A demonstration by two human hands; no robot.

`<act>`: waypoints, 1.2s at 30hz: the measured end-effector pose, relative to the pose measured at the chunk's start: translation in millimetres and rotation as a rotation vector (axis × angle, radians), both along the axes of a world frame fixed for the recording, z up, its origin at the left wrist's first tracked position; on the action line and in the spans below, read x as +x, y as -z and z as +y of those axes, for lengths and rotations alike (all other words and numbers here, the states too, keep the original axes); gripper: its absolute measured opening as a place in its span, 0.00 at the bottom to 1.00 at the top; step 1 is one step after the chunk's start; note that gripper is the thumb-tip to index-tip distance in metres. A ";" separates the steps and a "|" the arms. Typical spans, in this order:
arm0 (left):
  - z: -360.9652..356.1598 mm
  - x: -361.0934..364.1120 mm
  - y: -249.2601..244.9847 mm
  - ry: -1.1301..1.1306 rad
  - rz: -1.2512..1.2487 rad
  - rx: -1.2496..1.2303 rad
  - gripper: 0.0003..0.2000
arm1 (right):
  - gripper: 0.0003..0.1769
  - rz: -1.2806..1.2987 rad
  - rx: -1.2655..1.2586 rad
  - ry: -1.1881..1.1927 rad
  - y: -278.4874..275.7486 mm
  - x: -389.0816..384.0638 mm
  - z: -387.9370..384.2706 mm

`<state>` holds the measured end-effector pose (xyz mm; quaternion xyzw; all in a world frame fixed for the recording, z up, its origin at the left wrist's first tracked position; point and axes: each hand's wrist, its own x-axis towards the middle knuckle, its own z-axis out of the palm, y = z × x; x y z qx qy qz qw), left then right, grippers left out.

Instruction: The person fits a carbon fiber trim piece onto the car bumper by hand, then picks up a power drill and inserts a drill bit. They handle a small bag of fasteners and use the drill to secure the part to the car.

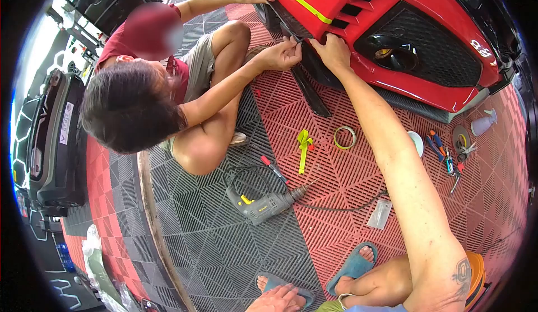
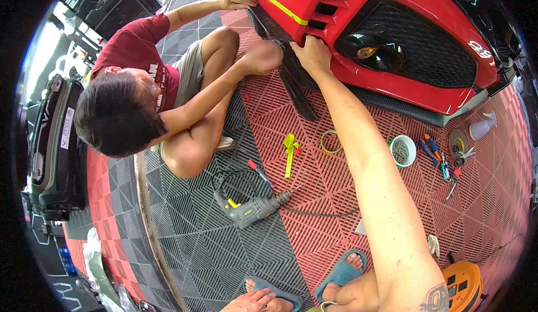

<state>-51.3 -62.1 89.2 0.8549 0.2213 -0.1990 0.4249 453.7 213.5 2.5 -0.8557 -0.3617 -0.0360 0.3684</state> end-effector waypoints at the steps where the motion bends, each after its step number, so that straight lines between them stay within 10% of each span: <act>1: 1.7 1.1 -2.1 0.035 0.000 -0.004 0.07 | 0.28 -0.003 -0.008 0.001 -0.8 -0.4 -0.5; 36: 3.5 -1.8 -0.2 -0.006 -0.035 0.005 0.15 | 0.26 -0.041 0.031 -0.002 3.5 -1.4 -0.7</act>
